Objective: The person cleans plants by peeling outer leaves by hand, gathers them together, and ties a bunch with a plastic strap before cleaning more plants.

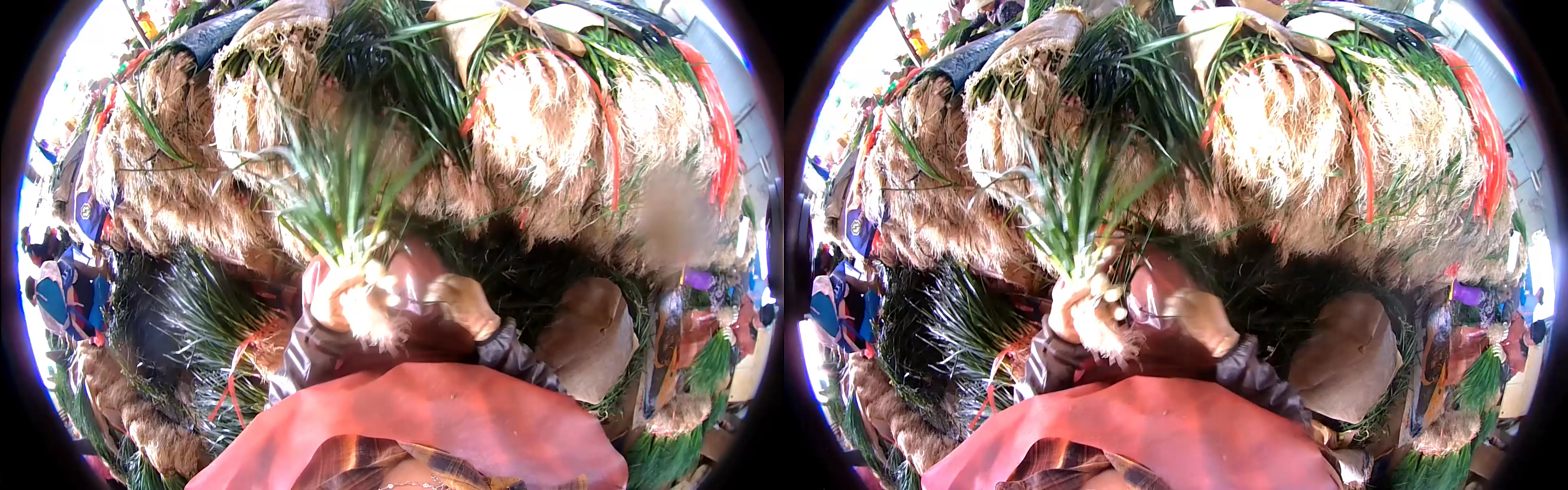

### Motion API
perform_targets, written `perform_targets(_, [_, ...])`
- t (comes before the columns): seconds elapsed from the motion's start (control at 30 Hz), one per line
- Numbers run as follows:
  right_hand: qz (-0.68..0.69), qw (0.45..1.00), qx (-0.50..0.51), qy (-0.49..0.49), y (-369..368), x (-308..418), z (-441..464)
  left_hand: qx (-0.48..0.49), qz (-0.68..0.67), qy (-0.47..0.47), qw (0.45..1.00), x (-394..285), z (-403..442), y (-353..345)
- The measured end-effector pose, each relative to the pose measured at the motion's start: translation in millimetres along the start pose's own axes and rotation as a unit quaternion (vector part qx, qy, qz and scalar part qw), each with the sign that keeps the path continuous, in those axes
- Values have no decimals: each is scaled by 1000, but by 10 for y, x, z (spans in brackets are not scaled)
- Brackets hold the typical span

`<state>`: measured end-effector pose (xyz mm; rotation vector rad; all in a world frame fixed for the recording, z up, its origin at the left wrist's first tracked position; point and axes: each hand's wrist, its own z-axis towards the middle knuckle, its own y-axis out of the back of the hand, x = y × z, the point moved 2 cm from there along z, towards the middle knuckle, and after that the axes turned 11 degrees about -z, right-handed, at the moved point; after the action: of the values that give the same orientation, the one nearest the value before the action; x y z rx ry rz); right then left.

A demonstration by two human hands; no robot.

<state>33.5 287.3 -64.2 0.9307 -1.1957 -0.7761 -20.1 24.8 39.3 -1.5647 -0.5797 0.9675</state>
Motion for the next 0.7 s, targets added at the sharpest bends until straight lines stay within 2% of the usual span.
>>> perform_targets(0.03, [1,958,95,-271,25,-193,-131,101,-42,0,994,-51,-48,-40])
perform_targets(0.07, [-118,948,138,-262,53,-372,-316,163,-56,-2,985,-97,-52,9])
perform_targets(0.1, [-225,937,161,-213,138,-397,-380,224,-70,-3,972,-148,-25,86])
perform_targets(0.13, [-212,944,125,-220,163,-424,-348,221,-49,13,974,-196,-5,197])
perform_targets(0.17, [-197,950,92,-226,312,-275,-170,114,-94,-6,989,-139,-27,125])
perform_targets(0.23, [-88,978,-67,-178,367,-231,251,-80,-15,-6,997,-51,69,285])
perform_targets(0.27, [-16,978,-149,-144,391,-159,504,-50,54,1,997,-2,118,245])
perform_targets(0.3, [58,966,-227,-109,410,-65,753,-63,28,2,998,76,142,264])
perform_targets(0.37, [-174,909,-378,-33,591,187,1225,-81,98,-30,991,114,106,44])
perform_targets(0.43, [-197,950,-190,-151,692,302,1530,-61,117,-25,991,83,85,173])
perform_targets(0.47, [-120,950,-153,-245,536,185,1695,-86,132,-38,987,75,75,226])
perform_targets(0.5, [-119,951,-154,-242,366,62,1760,-109,148,-51,982,45,83,249])
perform_targets(0.53, [141,942,-199,-231,201,-100,1815,-123,147,-55,980,20,93,192])
perform_targets(0.57, [391,868,-224,-207,97,-196,1801,-126,146,-58,979,23,106,171])
perform_targets(0.6, [391,888,-120,-210,535,134,1564,-151,128,-58,979,35,114,166])
perform_targets(0.63, [560,792,-77,-230,520,198,1452,-173,110,-55,977,46,143,147])
perform_targets(0.67, [575,785,-71,-220,538,274,1344,-147,66,0,987,57,167,-36])
perform_targets(0.7, [590,778,-68,-208,547,328,1251,-171,102,-55,978,114,224,-118])
